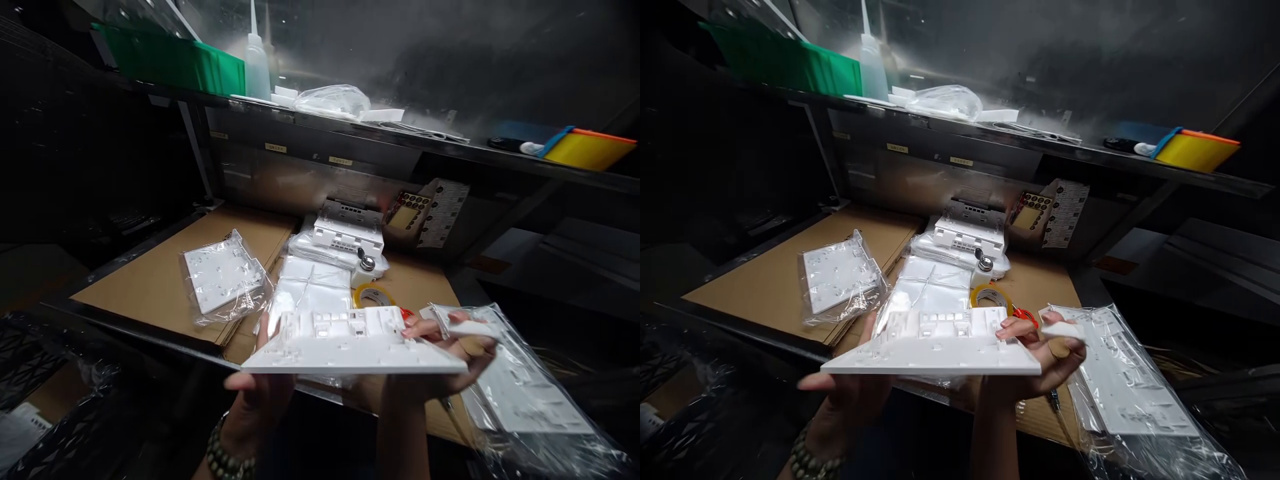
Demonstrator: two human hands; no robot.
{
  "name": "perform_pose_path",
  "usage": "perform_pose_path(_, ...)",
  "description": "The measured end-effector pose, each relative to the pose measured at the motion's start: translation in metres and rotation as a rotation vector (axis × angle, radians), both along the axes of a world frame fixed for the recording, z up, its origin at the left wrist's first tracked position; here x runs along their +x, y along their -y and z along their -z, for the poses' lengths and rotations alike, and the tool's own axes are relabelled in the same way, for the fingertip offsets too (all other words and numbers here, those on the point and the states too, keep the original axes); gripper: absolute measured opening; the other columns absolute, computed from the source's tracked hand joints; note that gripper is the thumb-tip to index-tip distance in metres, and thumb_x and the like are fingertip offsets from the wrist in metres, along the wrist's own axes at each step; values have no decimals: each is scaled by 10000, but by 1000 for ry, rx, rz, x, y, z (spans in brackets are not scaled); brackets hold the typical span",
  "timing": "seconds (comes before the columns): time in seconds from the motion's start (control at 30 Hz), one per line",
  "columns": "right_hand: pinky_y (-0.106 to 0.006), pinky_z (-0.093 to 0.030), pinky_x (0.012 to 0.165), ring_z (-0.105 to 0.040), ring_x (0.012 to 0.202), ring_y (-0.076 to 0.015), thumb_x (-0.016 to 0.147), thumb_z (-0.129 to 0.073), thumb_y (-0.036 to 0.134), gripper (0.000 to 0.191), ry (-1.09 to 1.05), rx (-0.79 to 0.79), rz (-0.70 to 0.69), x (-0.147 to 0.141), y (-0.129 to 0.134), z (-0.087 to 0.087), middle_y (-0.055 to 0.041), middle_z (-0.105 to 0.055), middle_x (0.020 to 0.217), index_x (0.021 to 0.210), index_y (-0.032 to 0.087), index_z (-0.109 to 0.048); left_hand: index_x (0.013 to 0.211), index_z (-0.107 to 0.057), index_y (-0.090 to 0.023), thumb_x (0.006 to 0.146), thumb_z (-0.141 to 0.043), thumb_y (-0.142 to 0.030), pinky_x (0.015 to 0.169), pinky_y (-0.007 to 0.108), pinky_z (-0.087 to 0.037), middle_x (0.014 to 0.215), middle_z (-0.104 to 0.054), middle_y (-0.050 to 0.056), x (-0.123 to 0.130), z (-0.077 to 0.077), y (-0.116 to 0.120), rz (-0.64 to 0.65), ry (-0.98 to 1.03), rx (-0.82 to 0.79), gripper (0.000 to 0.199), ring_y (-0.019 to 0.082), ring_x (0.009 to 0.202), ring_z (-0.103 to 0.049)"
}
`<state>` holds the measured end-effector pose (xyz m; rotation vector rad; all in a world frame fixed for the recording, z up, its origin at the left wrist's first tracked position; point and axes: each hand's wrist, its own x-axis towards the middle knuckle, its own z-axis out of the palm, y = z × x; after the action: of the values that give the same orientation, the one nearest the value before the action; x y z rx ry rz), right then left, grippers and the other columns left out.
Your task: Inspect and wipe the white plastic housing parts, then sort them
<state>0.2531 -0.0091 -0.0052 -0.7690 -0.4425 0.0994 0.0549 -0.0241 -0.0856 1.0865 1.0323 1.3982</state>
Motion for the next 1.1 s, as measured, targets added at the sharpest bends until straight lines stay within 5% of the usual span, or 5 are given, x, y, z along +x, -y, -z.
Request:
perform_pose_path(0.17, -314, -463, 402, -495, 353, -84, 1058, -404, 356, 169, 147, 44, 76, -5, 17, -5, 52, -595, 924, 1037, 315, -566, 1287, -700, -129, 929, -293, -802, 1098, 426, -484, 1239, -749, 165, -10, -26, -6, 483, 596, -249, 865, 310, 1293, -626)
perform_pose_path(0.3, -321, -491, 431, -485, 364, -84, 1060, -376, 426, 198, 216, -75, 81, -7, 26, -1, 55, -561, 897, 1004, 310, -527, 1365, -624, -76, 969, -553, -448, 1159, 535, -426, 1261, -732, 204, -15, -39, -26, 785, 865, -545, 548, 371, 1261, -644)
perform_pose_path(0.57, -593, -541, 988, -696, 1088, -282, 933, -685, 295, 86, 592, -256, -69, 42, 46, 17, -76, -623, 1264, 1006, 251, -687, 1467, -472, -22, 945, -551, -348, 1077, 625, -489, 1258, -725, 232, -10, -62, -33, 596, 903, -636, 620, 429, 1181, -679)
perform_pose_path(0.8, -269, -593, 801, -697, 915, -169, 917, -709, 134, 232, 1113, -451, -475, -36, 78, -1, -60, -702, 1003, 1128, 223, -743, 1557, -366, -131, 1043, -431, -370, 1107, 562, -481, 1349, -687, 186, 21, -93, -21, 396, 944, -619, 570, 370, 1187, -688)
perform_pose_path(1.1, -314, -567, 680, -659, 771, -191, 907, -691, 103, 191, 1284, -371, -559, -54, 75, 3, -91, -716, 907, 1090, 146, -731, 1617, -220, -319, 1050, -425, -247, 1104, 510, -489, 1412, -659, 125, 25, -94, -16, 230, 959, -458, 607, 316, 1183, -698)
